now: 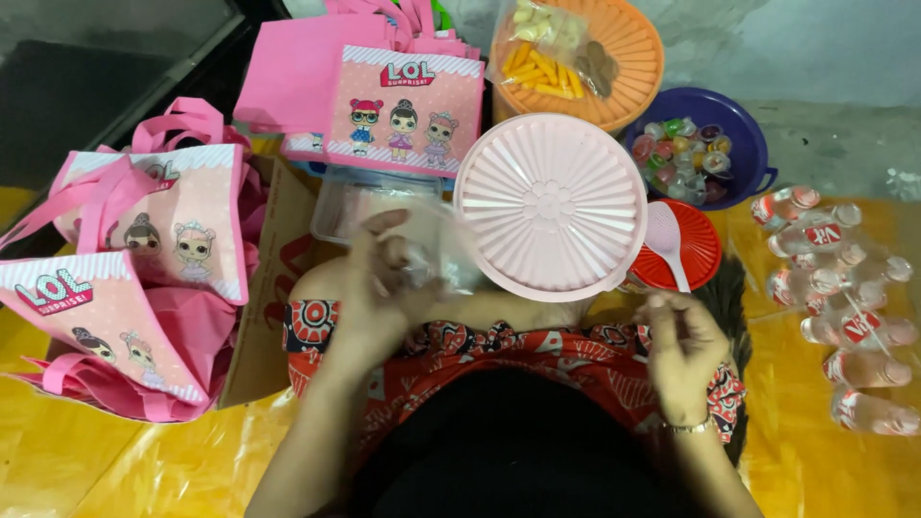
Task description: Packing individual cookies into small plastic bags using a pink scoop.
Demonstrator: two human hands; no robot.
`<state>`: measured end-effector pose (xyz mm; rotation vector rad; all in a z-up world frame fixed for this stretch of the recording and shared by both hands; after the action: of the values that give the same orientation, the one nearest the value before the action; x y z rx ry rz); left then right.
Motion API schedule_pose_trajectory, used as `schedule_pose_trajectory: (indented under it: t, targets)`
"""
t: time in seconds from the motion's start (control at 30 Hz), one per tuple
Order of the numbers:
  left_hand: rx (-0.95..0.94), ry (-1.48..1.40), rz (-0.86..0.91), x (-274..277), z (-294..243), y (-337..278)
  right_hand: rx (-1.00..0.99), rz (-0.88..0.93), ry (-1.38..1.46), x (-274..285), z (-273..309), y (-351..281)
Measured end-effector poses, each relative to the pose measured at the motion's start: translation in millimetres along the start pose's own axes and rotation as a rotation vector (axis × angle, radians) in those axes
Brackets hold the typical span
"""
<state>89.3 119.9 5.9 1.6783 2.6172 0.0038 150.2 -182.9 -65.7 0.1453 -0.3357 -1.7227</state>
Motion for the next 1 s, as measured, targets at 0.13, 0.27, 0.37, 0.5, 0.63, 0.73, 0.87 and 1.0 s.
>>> schedule_pose_trajectory:
  t: [0.13, 0.27, 0.37, 0.5, 0.63, 0.73, 0.87, 1.0]
  targets:
    - [-0.109, -0.004, 0.331, -38, -18, -17, -0.079, 0.413, 0.285, -38, 53, -9]
    - [-0.172, 0.174, 0.568, -66, -14, -25, -0.076, 0.747, 0.677, -58, 56, 1]
    - [-0.207, 0.323, 0.627, -72, -31, -31, -0.156, 0.773, 0.577, -58, 78, 3]
    - [-0.219, 0.316, 0.597, -73, -33, -30, -0.077, 0.624, 0.551, -60, 76, 16]
    - [-0.209, 0.26, 0.682, -80, -31, -36, -0.159, 0.718, 0.561, -60, 71, 13]
    - [-0.262, 0.355, 0.661, -81, -24, -33, -0.182, 0.628, 0.349, -52, 69, 15]
    - [-0.293, 0.654, 0.68, -77, 13, -33, -0.104, 0.279, 0.091, -28, 87, 25]
    - [-0.311, 1.092, 0.661, -68, 87, -32, -0.072, 0.292, -0.009, -23, 93, 26]
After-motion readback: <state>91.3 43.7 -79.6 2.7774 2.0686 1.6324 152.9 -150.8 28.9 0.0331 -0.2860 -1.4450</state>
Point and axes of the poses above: each hand's wrist, its own y-axis towards the middle knuckle, its own x-axis out of the back of the hand, z = x × y, the point moved 4 cm from there along y, towards the middle knuckle, and after that the axes turned 8 degrees about y, right-handed, at the moved point
